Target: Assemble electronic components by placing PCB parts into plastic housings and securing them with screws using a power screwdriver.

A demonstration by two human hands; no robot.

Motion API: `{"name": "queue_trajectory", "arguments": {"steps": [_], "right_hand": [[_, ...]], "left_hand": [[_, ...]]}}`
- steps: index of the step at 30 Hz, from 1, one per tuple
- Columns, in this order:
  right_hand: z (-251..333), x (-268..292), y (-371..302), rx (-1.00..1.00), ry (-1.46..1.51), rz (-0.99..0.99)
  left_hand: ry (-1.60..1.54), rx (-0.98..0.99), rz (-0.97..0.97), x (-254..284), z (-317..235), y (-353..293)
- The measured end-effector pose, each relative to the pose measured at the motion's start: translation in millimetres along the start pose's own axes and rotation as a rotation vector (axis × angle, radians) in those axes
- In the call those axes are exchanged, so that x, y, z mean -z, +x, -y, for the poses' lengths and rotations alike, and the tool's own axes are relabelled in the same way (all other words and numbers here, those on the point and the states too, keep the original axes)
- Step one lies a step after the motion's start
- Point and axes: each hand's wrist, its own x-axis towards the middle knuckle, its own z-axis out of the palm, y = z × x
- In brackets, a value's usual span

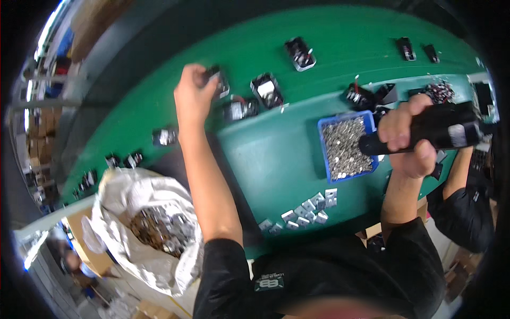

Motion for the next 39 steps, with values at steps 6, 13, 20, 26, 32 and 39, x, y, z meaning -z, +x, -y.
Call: {"name": "queue_trajectory", "arguments": {"steps": [6, 13, 20, 26, 32, 39], "right_hand": [[-10.3, -8.1, 2.9, -0.059, 0.187, -0.021], [11.1, -17.6, -4.7, -0.038, 0.344, 0.085], [22.5, -21.7, -4.7, -0.003, 0.370, 0.135], [25.4, -20.5, -4.5, 0.021, 0.383, 0.120], [33.9, -19.2, -8.6, 0.009, 0.383, 0.157], [40.1, -15.5, -10.5, -0.076, 0.211, 0.113]], "left_hand": [[-0.033, -0.030, 0.142, -0.8, 26.3, -6.8], [-0.007, -0.111, -0.089, 34.0, -54.2, -51.6], [-0.150, -0.154, 0.190, 29.4, -112.4, -168.0], [-0.151, -0.008, 0.402, -12.9, -101.3, -206.2], [-0.104, -0.193, 0.267, -34.0, -89.9, -209.5], [-0.083, -0.223, 0.258, -53.5, -94.1, -202.7]]}}
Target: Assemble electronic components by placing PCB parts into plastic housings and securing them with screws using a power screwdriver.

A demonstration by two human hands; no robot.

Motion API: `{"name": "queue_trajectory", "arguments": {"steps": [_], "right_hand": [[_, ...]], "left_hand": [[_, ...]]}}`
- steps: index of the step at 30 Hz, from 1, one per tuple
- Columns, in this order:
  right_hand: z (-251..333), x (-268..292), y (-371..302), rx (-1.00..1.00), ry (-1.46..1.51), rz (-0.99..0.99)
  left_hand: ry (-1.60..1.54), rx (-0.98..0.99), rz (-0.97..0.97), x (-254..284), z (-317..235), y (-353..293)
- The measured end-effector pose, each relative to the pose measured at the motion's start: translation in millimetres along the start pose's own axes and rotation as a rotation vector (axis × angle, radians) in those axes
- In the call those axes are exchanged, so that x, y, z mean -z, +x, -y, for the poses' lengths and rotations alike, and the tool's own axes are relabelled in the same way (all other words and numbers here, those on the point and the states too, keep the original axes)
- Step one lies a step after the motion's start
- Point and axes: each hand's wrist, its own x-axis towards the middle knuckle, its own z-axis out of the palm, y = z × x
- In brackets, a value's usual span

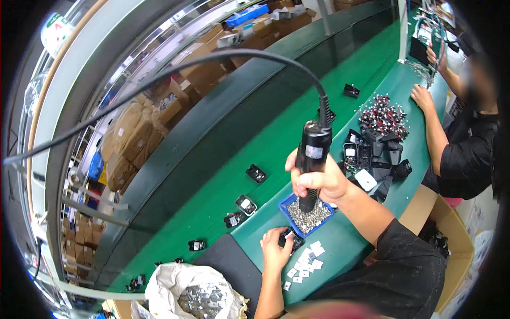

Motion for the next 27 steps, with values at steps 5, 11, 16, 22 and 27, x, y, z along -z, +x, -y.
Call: {"name": "queue_trajectory", "arguments": {"steps": [5, 11, 16, 22, 27], "right_hand": [[-23.9, -4.9, 0.5, -0.038, 0.075, -0.035], [-65.3, -10.4, 8.2, -0.053, 0.099, 0.025], [-73.2, -1.2, 15.4, -0.022, 0.000, -0.024], [-61.5, 7.6, 21.7, -0.073, -0.062, -0.082], [-49.0, 8.3, 25.9, -0.095, -0.071, -0.070]], "left_hand": [[-0.156, -0.088, 0.147, 7.1, 14.2, 25.2], [-0.131, -0.211, 0.094, 15.1, 21.3, 39.1], [-0.182, -0.162, 0.144, 11.4, 23.3, 48.4], [-0.151, -0.184, 0.114, 4.1, 21.5, 46.6], [-0.151, -0.195, 0.125, 2.4, 18.0, 44.9]]}}
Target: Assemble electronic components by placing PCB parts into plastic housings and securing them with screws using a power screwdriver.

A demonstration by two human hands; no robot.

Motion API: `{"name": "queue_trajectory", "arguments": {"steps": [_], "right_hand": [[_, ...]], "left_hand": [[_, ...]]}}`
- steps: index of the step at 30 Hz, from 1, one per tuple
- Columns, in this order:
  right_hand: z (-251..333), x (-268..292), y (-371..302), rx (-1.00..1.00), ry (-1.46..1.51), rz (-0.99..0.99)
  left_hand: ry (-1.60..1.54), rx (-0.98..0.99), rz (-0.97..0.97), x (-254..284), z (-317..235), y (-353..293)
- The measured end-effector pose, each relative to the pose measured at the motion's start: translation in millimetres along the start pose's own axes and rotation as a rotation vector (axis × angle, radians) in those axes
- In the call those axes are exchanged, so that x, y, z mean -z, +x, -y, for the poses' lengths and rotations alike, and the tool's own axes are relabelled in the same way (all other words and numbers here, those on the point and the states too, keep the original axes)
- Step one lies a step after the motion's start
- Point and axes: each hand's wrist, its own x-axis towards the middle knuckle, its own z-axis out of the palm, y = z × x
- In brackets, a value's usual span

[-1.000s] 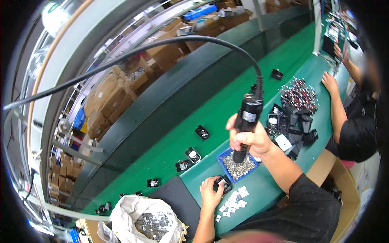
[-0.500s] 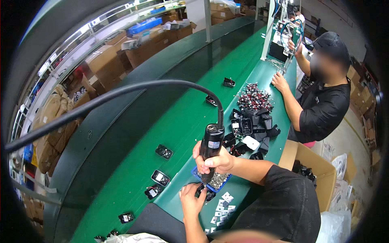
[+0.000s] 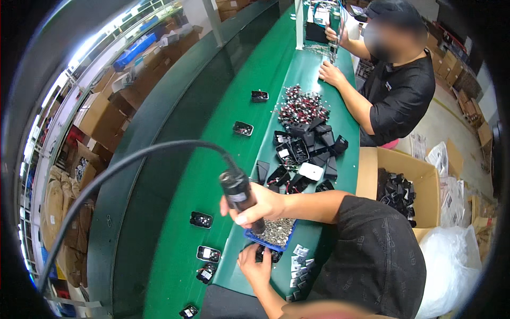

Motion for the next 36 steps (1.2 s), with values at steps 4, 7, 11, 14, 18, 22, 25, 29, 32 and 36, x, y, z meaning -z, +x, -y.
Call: {"name": "queue_trajectory", "arguments": {"steps": [4, 7, 11, 14, 18, 22, 25, 29, 32, 36], "right_hand": [[15.7, -9.0, -5.1, -0.071, 0.016, 0.036], [14.7, -16.8, -10.9, -0.037, 0.064, 0.070], [24.8, -21.8, -17.2, 0.049, 0.131, 0.048], [32.8, -21.9, -23.3, 0.071, 0.178, 0.033], [34.2, -14.3, -26.9, 0.073, 0.181, 0.022], [33.3, -10.8, -28.8, 0.072, 0.159, 0.014], [34.1, -7.7, -29.8, 0.067, 0.153, 0.007], [39.1, -3.2, -33.5, 0.071, 0.111, -0.008], [44.0, -2.8, -37.7, 0.147, 0.061, -0.049], [44.0, 0.0, -40.1, 0.150, 0.064, -0.045]], "left_hand": [[-0.240, 0.015, 0.021, 12.0, -4.2, 3.2], [-0.058, -0.124, -0.156, 16.2, -15.2, -3.1], [-0.046, -0.158, -0.154, 11.0, -38.5, -0.3], [-0.071, -0.178, -0.191, 2.6, -44.6, 4.2], [-0.140, -0.146, -0.195, -3.0, -54.5, 11.8], [-0.167, -0.071, -0.216, -7.8, -59.9, 15.1], [-0.173, -0.085, -0.206, -13.4, -55.3, 16.3], [-0.240, -0.009, -0.188, -21.4, -61.2, 24.6], [-0.197, -0.023, -0.173, -22.2, -66.9, 30.9], [-0.185, -0.005, -0.152, -25.1, -65.1, 29.2]]}}
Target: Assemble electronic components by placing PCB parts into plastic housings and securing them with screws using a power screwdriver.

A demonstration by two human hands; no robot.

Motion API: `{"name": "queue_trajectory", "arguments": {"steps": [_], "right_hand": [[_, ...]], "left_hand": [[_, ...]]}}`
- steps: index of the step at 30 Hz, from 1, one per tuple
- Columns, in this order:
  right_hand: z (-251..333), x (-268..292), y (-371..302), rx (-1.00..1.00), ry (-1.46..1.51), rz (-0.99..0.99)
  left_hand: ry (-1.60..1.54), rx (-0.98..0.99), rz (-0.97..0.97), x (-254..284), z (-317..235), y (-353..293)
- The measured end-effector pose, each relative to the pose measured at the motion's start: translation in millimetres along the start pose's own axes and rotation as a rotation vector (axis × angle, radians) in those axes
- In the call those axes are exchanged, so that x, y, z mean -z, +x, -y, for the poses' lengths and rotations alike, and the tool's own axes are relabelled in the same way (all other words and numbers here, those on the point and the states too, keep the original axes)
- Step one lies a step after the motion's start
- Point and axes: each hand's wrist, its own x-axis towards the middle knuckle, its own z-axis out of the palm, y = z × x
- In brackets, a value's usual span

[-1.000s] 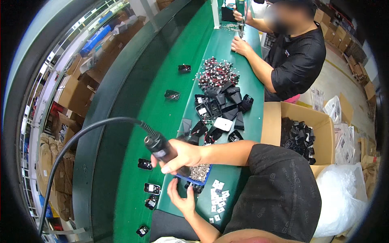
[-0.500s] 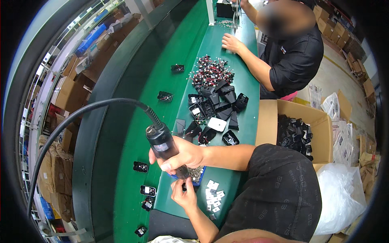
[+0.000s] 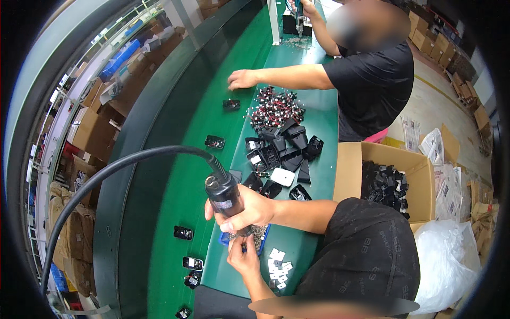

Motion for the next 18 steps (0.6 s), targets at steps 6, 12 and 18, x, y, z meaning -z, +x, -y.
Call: {"name": "queue_trajectory", "arguments": {"steps": [6, 12, 18], "right_hand": [[9.1, -6.5, -5.0, 0.025, 0.028, 0.005], [6.9, -17.3, -11.8, 0.063, 0.144, 0.037], [11.4, -17.7, -11.0, 0.120, 0.061, -0.035]], "left_hand": [[-0.336, 0.190, -0.096, -2.8, 0.6, -12.9], [-1.070, 0.423, -0.152, 7.7, -0.7, -22.2], [-1.052, 0.508, -0.195, 4.6, -10.6, -22.2]]}}
